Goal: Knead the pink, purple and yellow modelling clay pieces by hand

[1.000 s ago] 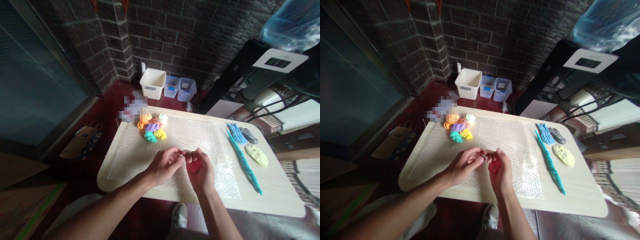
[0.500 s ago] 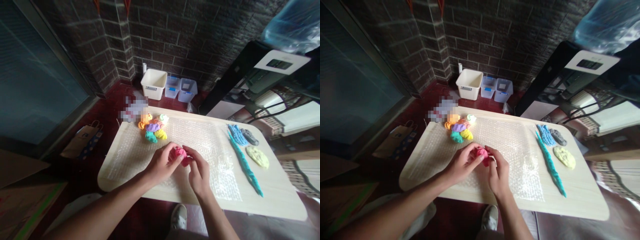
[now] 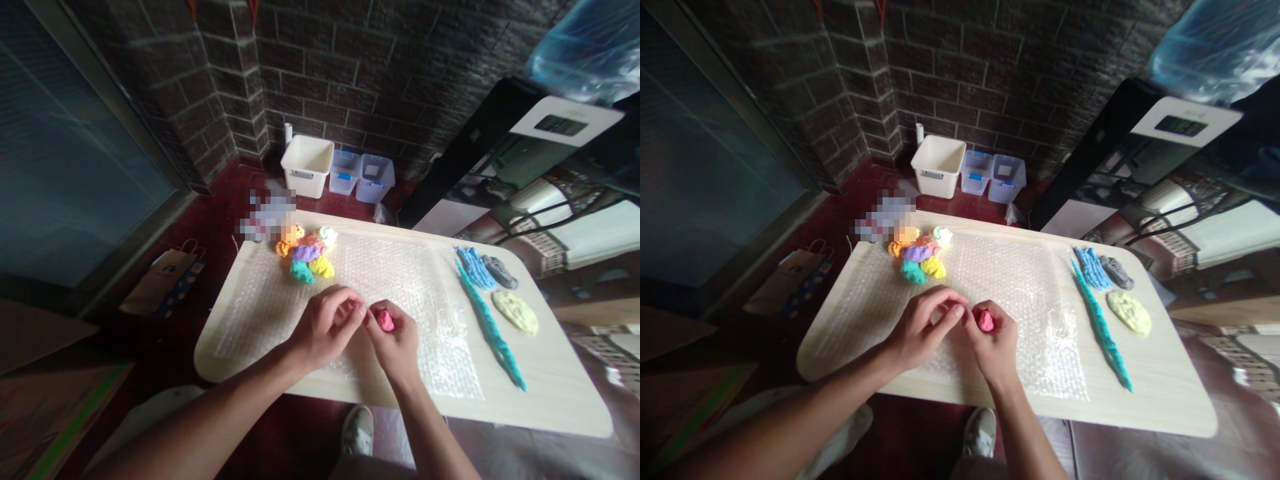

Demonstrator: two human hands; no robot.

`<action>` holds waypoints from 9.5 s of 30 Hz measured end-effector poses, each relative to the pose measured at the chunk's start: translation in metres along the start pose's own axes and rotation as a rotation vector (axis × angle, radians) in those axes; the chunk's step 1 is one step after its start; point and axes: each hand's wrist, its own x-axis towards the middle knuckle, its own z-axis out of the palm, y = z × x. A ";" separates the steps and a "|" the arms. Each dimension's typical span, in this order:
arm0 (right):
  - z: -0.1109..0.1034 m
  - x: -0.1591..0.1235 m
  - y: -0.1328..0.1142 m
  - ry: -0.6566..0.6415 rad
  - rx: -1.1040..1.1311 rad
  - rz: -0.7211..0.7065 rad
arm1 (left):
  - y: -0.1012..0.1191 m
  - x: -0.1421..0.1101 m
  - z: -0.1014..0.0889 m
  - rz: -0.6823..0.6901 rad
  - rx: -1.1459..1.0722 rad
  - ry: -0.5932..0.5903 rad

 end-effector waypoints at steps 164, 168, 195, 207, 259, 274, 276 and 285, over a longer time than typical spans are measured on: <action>0.007 -0.011 0.003 -0.128 0.443 -0.037 | -0.007 0.003 0.003 -0.028 0.082 -0.007; 0.013 -0.015 -0.005 -0.256 0.417 -0.014 | -0.010 0.000 0.006 0.117 0.208 -0.049; 0.017 -0.016 -0.016 -0.430 0.636 0.218 | -0.015 -0.007 0.009 0.226 0.311 0.016; 0.014 -0.012 -0.017 -0.383 0.783 0.264 | 0.002 -0.003 0.006 0.118 -0.001 -0.031; -0.001 -0.006 -0.009 -0.524 0.579 0.017 | -0.002 0.008 -0.008 -0.157 -0.349 -0.547; 0.005 -0.008 0.004 -0.371 0.598 0.072 | -0.011 0.004 0.001 0.003 0.284 -0.197; 0.011 -0.010 0.003 -0.346 0.633 0.116 | -0.011 0.001 0.003 0.030 0.388 -0.136; 0.020 -0.014 -0.005 -0.313 0.757 0.227 | -0.010 0.000 0.006 0.049 0.429 -0.043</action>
